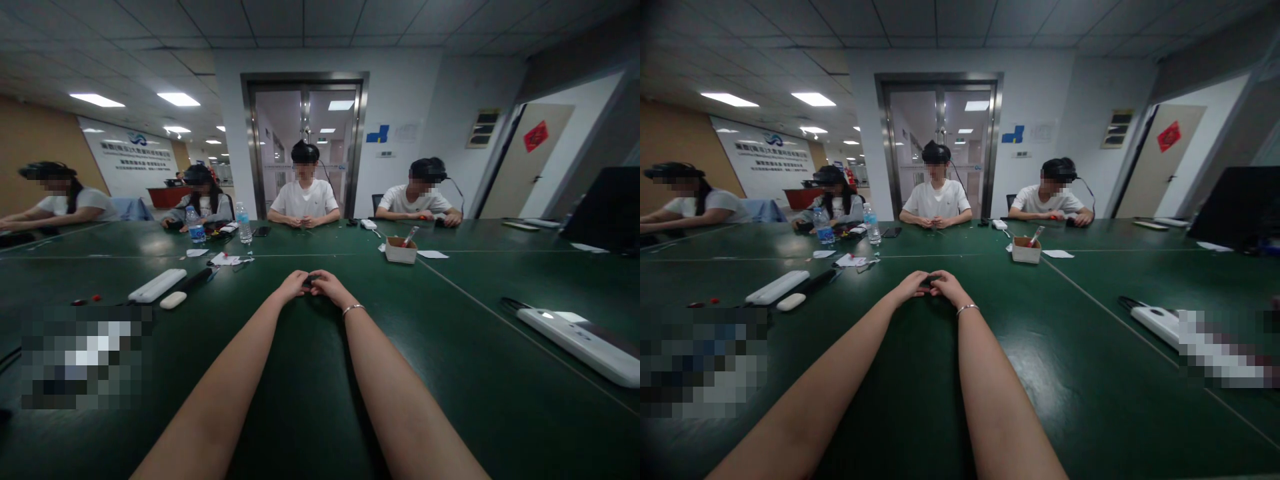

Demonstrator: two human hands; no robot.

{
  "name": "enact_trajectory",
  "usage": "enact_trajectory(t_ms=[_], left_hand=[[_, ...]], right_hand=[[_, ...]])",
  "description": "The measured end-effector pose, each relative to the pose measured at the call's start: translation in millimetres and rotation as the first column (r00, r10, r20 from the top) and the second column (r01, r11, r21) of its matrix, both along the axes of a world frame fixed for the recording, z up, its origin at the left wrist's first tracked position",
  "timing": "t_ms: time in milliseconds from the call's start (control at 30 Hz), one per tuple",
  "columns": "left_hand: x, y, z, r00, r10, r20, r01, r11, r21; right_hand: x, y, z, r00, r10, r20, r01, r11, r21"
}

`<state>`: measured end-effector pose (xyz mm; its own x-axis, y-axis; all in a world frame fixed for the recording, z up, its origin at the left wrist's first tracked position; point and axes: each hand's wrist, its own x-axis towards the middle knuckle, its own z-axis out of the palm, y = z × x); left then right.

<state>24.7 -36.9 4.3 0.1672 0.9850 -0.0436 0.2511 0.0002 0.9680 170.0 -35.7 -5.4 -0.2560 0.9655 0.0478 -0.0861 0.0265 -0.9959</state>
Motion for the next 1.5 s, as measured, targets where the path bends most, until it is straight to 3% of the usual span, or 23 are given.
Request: enact_trajectory(t_ms=[133,400,933,1500], left_hand=[[-2,1,-16.9,0.998,0.043,0.035,-0.050,0.974,0.221],[-18,-6,-19.9,0.997,0.070,0.015,-0.071,0.937,0.343],[-20,0,-29.3,0.995,0.055,-0.083,-0.024,0.941,0.336],[-20,-3,-27.0,0.997,0.061,-0.036,-0.047,0.946,0.322]], right_hand=[[0,1,-0.8,1.000,-0.012,0.000,0.012,1.000,-0.013],[-1,-2,1.1,1.000,-0.001,0.029,0.001,1.000,-0.002],[-1,-5,5.1,1.000,-0.010,0.027,0.010,1.000,-0.022],[1,1,-1.3,1.000,0.004,0.025,-0.004,1.000,-0.002]])
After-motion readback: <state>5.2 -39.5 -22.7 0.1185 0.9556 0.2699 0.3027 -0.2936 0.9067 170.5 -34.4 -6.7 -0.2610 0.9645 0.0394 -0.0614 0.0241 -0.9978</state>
